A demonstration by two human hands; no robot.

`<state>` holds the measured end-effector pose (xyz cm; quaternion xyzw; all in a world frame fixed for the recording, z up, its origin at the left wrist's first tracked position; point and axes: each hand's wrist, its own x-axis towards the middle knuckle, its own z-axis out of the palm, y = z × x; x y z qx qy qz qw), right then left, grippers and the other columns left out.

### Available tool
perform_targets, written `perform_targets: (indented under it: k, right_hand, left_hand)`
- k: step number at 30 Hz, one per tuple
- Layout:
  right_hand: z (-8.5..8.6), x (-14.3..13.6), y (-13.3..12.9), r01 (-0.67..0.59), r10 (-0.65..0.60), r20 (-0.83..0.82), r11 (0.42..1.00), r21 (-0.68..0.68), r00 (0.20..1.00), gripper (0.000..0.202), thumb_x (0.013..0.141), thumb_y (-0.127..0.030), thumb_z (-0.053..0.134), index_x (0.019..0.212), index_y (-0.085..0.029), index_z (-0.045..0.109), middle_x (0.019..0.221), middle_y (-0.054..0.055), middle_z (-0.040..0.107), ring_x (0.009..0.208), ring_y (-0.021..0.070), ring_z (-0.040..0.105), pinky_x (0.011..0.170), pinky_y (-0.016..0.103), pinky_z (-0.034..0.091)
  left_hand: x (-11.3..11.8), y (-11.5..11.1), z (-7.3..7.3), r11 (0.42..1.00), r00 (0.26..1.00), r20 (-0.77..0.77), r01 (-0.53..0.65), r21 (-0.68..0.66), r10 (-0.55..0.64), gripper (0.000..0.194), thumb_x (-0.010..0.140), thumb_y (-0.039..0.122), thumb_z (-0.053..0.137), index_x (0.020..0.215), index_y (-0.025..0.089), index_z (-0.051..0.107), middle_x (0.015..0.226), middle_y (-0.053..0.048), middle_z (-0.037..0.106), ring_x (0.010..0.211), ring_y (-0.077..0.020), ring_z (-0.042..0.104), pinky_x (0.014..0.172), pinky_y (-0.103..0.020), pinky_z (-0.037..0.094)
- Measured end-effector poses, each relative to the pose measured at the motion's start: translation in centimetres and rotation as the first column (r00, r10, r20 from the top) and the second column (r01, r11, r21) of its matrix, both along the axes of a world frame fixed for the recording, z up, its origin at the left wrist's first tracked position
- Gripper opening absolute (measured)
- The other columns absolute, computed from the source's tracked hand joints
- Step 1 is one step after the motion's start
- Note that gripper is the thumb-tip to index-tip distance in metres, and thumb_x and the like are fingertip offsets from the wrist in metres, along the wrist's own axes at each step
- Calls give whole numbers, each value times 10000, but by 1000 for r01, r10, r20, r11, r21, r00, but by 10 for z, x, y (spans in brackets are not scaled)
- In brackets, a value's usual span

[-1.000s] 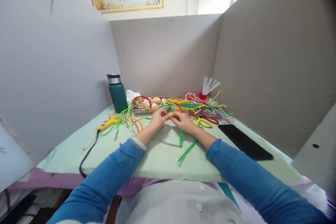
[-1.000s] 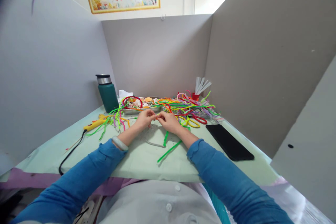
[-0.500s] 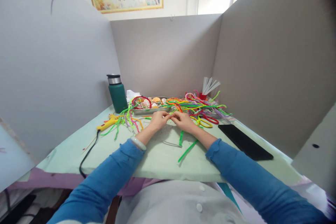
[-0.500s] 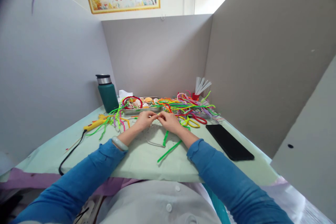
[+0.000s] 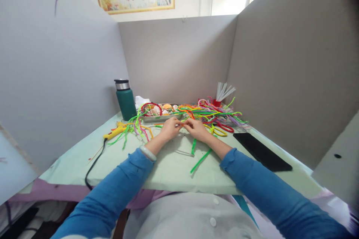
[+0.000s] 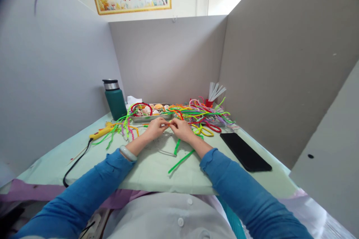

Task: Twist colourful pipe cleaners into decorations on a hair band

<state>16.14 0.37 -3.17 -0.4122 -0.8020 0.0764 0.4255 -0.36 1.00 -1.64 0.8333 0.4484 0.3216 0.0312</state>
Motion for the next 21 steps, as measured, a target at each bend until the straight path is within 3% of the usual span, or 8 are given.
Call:
perform_targets:
  k: [21]
  right_hand:
    - [-2, 1, 2, -7, 7, -10, 1000, 6, 1000, 167, 799, -278, 478, 775, -164, 597, 635, -2, 587, 561, 102, 484, 539, 211, 314]
  left_hand:
    - [-1, 2, -2, 999, 999, -32, -40, 36, 41, 243, 775, 282, 528, 891, 171, 711, 880, -75, 665, 748, -157, 574, 683, -239, 412]
